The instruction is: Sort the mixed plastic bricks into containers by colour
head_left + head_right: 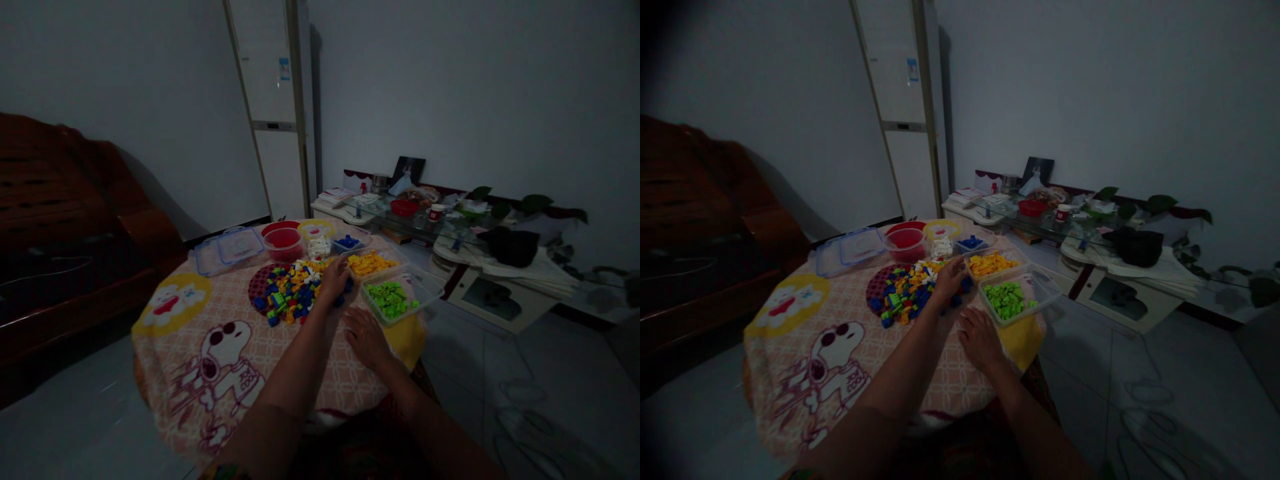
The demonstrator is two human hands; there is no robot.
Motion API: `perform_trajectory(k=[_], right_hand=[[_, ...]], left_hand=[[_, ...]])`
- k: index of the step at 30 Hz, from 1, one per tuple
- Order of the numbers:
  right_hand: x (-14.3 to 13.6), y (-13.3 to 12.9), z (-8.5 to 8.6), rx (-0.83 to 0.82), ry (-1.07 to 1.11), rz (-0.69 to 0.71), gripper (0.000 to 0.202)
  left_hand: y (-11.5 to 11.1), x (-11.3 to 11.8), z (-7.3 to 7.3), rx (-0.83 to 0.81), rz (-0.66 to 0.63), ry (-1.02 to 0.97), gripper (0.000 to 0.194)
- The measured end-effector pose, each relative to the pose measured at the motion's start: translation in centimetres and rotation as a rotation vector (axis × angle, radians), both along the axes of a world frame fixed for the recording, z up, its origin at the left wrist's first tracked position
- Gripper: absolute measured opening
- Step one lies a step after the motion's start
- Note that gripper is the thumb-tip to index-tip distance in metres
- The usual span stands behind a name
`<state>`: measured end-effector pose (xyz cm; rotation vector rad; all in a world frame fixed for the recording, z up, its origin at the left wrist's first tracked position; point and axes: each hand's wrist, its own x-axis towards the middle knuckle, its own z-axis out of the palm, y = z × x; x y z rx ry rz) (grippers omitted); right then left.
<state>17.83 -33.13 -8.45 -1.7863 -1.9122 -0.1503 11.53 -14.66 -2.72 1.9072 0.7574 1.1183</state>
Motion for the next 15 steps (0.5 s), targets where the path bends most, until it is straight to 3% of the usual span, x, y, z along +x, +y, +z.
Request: perform_trajectory(k=[8,11,15], right_hand=[[-0.2,-0.2,0.3,-0.007,0.002,-0.009,0.038],[-0.2,-0.2,0.2,-0.005,-0.002,-0.004,0.038],[-0.1,-0.2,0.2,-0.007,-0.002,0.004,0.038]], left_hand=[[2.9,-7.8,2.1,0.091,0.469,0.295,0.042],[3.9,-11.3,1.8,0.030,0.629,0.398,0.039],[4.7,-13.9,0.7,-0.105,0.670,0.535,0.034]])
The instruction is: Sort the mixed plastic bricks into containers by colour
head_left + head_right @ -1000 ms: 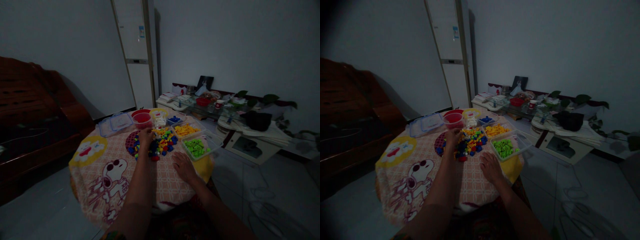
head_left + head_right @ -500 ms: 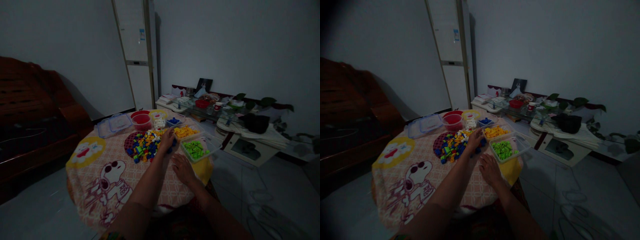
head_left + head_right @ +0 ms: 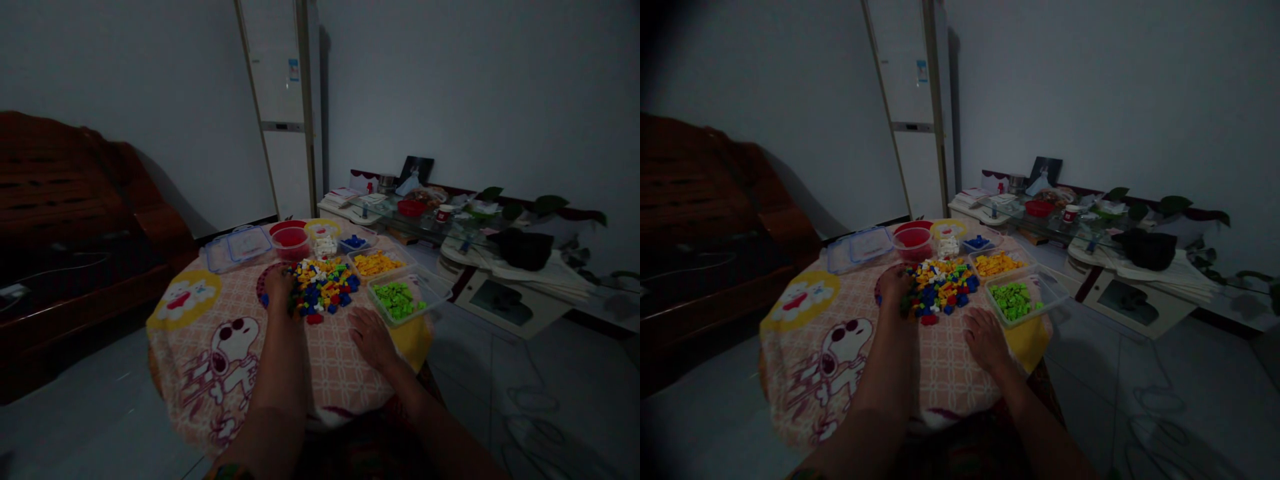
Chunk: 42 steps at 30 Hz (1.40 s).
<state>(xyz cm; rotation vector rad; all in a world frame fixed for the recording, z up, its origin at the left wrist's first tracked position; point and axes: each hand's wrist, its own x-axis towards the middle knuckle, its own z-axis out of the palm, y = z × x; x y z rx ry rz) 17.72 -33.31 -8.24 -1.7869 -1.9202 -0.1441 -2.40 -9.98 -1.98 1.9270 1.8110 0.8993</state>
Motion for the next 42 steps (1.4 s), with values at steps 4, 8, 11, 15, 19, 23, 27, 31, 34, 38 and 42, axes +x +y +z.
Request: perform_trajectory(k=[4,8,11,15,19,23,27,31,34,38,42], right_hand=[[0.1,0.1,-0.2,0.007,0.014,0.003,0.038],[0.2,0.1,-0.3,0.010,0.014,0.003,0.038],[0.1,0.0,-0.2,0.012,0.007,0.003,0.039],[0.0,0.0,0.1,0.010,0.004,0.003,0.039],[0.0,0.0,0.0,0.001,0.002,-0.005,0.038],[0.1,0.0,-0.1,-0.002,-0.005,0.003,0.038],[0.1,0.0,0.0,-0.004,-0.009,0.001,0.038],[0.0,0.1,-0.1,0.000,-0.007,-0.012,0.038],[0.1,0.1,-0.2,0.000,-0.010,-0.005,0.038],[0.1,0.1,-0.3,0.003,-0.007,-0.002,0.037],[0.0,0.0,-0.2,-0.001,0.005,-0.007,0.038]], left_hand=[[0.2,-0.1,-0.8,0.057,0.137,0.085,0.038],[0.5,0.3,-1.2,0.057,0.154,0.142,0.048],[0.8,0.3,-1.4,-0.004,0.069,0.167,0.047],[1.1,0.2,-1.7,-0.012,-0.011,0.145,0.043],[1.1,0.1,-1.7,-0.010,-0.016,0.093,0.041],[0.9,-0.2,-1.6,-0.011,-0.019,0.026,0.037],[0.9,-0.5,-1.7,-0.015,0.007,-0.078,0.033],[1.1,-0.5,-1.8,0.015,0.054,-0.173,0.032],[1.3,-0.4,-1.9,0.046,0.081,-0.232,0.032],[1.3,-0.5,-1.9,0.064,0.090,-0.300,0.029],[1.3,-0.7,-1.9,0.047,0.082,-0.377,0.027]])
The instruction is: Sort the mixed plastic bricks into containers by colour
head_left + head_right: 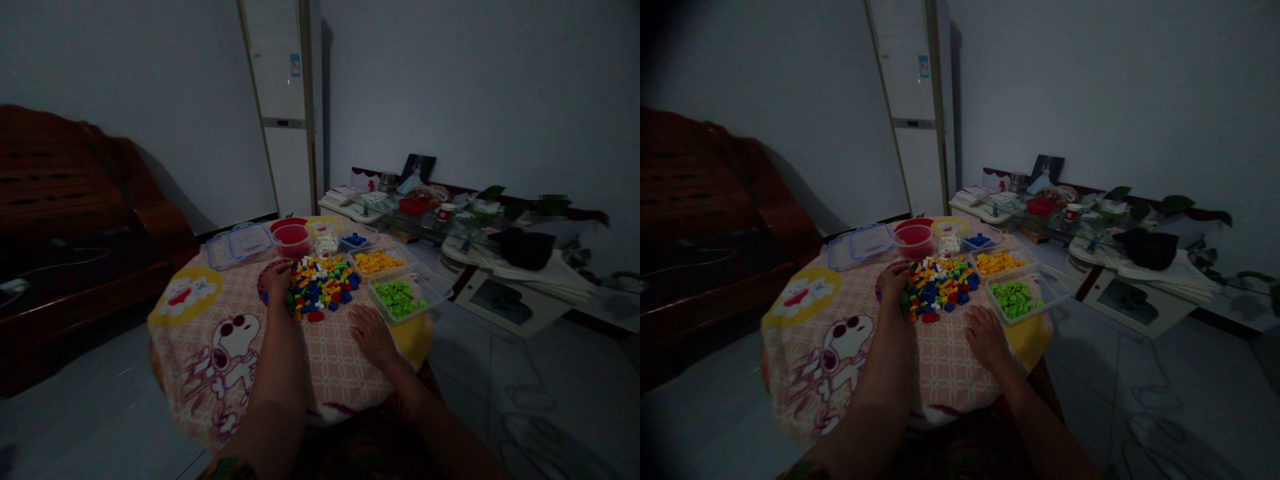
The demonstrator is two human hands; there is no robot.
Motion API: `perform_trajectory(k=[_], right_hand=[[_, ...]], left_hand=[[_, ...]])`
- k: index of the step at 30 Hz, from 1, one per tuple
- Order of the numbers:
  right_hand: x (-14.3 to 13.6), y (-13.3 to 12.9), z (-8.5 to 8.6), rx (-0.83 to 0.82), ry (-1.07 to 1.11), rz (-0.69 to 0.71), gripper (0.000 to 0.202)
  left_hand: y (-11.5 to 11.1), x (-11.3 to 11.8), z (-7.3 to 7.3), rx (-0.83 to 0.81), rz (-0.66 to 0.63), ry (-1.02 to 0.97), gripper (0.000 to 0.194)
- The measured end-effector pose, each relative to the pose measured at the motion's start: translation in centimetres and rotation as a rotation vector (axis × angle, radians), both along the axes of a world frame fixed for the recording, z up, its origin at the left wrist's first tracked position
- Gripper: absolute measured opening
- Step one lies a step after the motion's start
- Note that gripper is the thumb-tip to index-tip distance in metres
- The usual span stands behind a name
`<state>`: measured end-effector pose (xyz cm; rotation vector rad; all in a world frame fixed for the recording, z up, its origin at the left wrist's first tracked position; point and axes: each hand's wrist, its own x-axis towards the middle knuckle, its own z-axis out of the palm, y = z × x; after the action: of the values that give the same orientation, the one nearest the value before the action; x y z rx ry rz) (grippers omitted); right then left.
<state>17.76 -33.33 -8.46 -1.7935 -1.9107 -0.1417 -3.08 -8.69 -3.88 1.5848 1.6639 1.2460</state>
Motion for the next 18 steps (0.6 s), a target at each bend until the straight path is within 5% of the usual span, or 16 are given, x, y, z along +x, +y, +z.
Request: perform_trajectory(k=[7,18], right_hand=[[0.0,0.0,0.0,0.006,-0.011,0.010,0.038],[0.1,0.1,-0.1,0.012,-0.020,0.017,0.037]], left_hand=[[0.6,0.0,-0.6,-0.087,-0.089,-0.102,0.040],[1.3,-0.4,-1.3,-0.115,-0.127,-0.016,0.035]])
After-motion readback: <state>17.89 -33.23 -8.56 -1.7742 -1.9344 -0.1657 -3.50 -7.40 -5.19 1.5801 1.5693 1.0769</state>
